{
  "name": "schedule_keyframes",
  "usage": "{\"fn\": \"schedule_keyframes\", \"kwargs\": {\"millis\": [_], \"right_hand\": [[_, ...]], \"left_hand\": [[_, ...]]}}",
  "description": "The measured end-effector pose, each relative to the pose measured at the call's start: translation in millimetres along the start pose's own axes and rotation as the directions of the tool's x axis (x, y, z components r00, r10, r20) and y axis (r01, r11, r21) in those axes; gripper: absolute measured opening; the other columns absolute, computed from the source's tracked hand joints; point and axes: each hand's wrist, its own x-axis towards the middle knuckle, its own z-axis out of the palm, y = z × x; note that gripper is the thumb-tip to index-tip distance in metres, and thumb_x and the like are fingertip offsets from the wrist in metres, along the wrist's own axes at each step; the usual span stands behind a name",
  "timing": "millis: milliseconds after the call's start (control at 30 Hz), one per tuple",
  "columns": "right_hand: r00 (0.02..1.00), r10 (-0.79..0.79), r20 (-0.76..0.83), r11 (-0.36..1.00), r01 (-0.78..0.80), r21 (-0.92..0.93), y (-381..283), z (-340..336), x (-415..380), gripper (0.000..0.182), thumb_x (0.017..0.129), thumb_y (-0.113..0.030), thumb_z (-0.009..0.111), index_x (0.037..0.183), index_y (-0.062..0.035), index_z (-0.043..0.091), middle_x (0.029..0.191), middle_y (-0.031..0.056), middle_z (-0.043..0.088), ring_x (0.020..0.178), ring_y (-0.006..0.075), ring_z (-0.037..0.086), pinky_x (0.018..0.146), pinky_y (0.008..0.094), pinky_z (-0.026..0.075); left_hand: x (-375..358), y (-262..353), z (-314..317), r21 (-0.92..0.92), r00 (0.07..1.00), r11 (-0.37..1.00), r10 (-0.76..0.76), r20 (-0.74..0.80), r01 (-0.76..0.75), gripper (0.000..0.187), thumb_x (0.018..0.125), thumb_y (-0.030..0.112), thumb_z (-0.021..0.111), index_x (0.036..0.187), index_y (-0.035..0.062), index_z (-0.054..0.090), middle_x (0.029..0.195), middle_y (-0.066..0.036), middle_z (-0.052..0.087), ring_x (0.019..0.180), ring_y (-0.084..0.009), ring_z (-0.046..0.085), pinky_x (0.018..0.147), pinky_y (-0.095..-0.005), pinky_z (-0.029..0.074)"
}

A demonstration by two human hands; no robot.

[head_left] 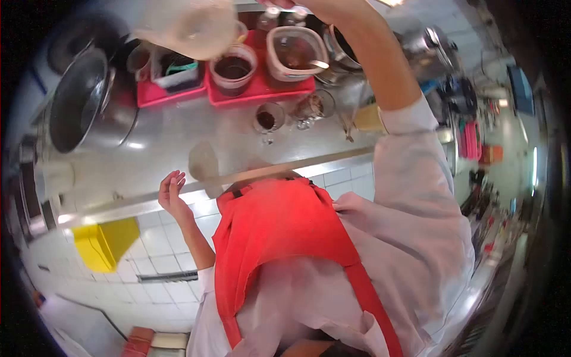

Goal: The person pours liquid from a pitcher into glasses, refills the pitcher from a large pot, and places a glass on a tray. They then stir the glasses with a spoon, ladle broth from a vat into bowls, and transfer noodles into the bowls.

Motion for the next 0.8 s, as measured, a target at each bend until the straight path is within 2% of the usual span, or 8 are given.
{"fn": "schedule_keyframes", "kwargs": {"millis": [100, 167, 233, 267, 367, 433, 467, 800], "right_hand": [[0.960, 0.249, -0.126, 0.939, -0.271, -0.211, 39.2, -25.4, -90.6, 0.038, 0.087, -0.038, 0.063, 0.065, -0.0073, 0.057, 0.053, -0.0054, 0.044, 0.050, 0.0056, 0.040, 0.047, 0.0252, 0.030], [0.948, 0.187, -0.256, 0.924, -0.258, -0.281, 72.6, -36.2, -144.1, 0.039, 0.084, -0.039, 0.069, 0.068, -0.0063, 0.056, 0.054, -0.0075, 0.044, 0.051, 0.0026, 0.039, 0.047, 0.0221, 0.028], [0.851, 0.371, -0.372, 0.855, -0.469, -0.221, 86.8, -36.8, -187.1, 0.038, 0.068, -0.042, 0.079, 0.070, -0.0057, 0.067, 0.058, 0.0044, 0.060, 0.055, 0.0171, 0.058, 0.053, 0.0309, 0.044], [0.846, 0.376, -0.378, 0.853, -0.475, -0.214, 91.7, -32.9, -202.2, 0.038, 0.068, -0.042, 0.079, 0.070, -0.0057, 0.067, 0.058, 0.0044, 0.060, 0.055, 0.0171, 0.058, 0.053, 0.0309, 0.044], [0.822, 0.329, -0.465, 0.734, -0.533, -0.421, 110.2, -19.0, -236.1, 0.039, 0.075, -0.039, 0.077, 0.069, -0.0037, 0.062, 0.054, 0.0002, 0.055, 0.050, 0.0096, 0.051, 0.048, 0.0259, 0.038], [0.785, 0.362, -0.503, 0.664, -0.596, -0.452, 127.4, -10.1, -251.4, 0.038, 0.071, -0.039, 0.078, 0.069, -0.0032, 0.064, 0.056, 0.0061, 0.060, 0.051, 0.0166, 0.057, 0.051, 0.0299, 0.043], [0.764, 0.413, -0.496, 0.635, -0.632, -0.444, 133.4, -9.6, -255.6, 0.039, 0.070, -0.041, 0.076, 0.064, -0.0051, 0.062, 0.062, 0.0093, 0.063, 0.062, 0.0260, 0.063, 0.061, 0.0371, 0.049], [0.762, 0.425, -0.489, 0.573, -0.645, -0.505, 146.3, -10.2, -266.9, 0.039, 0.069, -0.041, 0.076, 0.067, -0.0045, 0.063, 0.064, 0.0125, 0.063, 0.064, 0.0291, 0.064, 0.063, 0.0389, 0.049]], "left_hand": [[23.9, 6.9, 29.4, 0.024, 0.984, 1.000, 0.007, 0.177, -0.012, 0.023, 0.092, 0.015, 0.055, 0.106, -0.0023, 0.062, 0.102, -0.014, 0.066, 0.093, -0.0252, 0.066, 0.081, -0.0329, 0.052], [33.2, 8.7, 43.9, 0.017, 0.965, 0.999, 0.037, 0.258, -0.042, 0.023, 0.092, 0.014, 0.055, 0.105, -0.0021, 0.062, 0.101, -0.014, 0.066, 0.092, -0.0243, 0.066, 0.081, -0.0330, 0.052], [35.3, 18.5, 55.5, 0.046, 0.952, 0.997, 0.041, 0.304, -0.058, 0.022, 0.092, 0.014, 0.055, 0.105, -0.0020, 0.062, 0.101, -0.014, 0.066, 0.092, -0.0236, 0.066, 0.081, -0.0329, 0.052], [34.1, 19.9, 59.8, 0.051, 0.949, 0.997, 0.040, 0.312, -0.059, 0.022, 0.092, 0.014, 0.055, 0.105, -0.0020, 0.062, 0.101, -0.014, 0.066, 0.092, -0.0236, 0.066, 0.081, -0.0329, 0.052], [27.4, 19.0, 67.8, 0.034, 0.946, 0.999, 0.028, 0.322, -0.041, 0.020, 0.091, 0.012, 0.056, 0.102, -0.0026, 0.064, 0.097, -0.013, 0.066, 0.089, -0.0232, 0.066, 0.079, -0.0323, 0.053], [24.8, 12.5, 68.5, 0.047, 0.946, 0.999, -0.014, 0.324, -0.001, 0.020, 0.090, 0.012, 0.056, 0.102, -0.0024, 0.064, 0.097, -0.013, 0.066, 0.089, -0.0231, 0.066, 0.079, -0.0322, 0.053], [23.5, 9.9, 68.8, 0.047, 0.944, 0.999, -0.016, 0.330, 0.000, 0.020, 0.090, 0.012, 0.056, 0.102, -0.0024, 0.064, 0.097, -0.013, 0.066, 0.089, -0.0231, 0.066, 0.079, -0.0322, 0.053], [7.9, 4.9, 65.7, 0.048, 0.941, 0.999, -0.036, 0.336, 0.022, 0.020, 0.091, 0.014, 0.055, 0.099, -0.0022, 0.063, 0.098, -0.013, 0.066, 0.089, -0.0221, 0.066, 0.080, -0.0323, 0.052]]}}
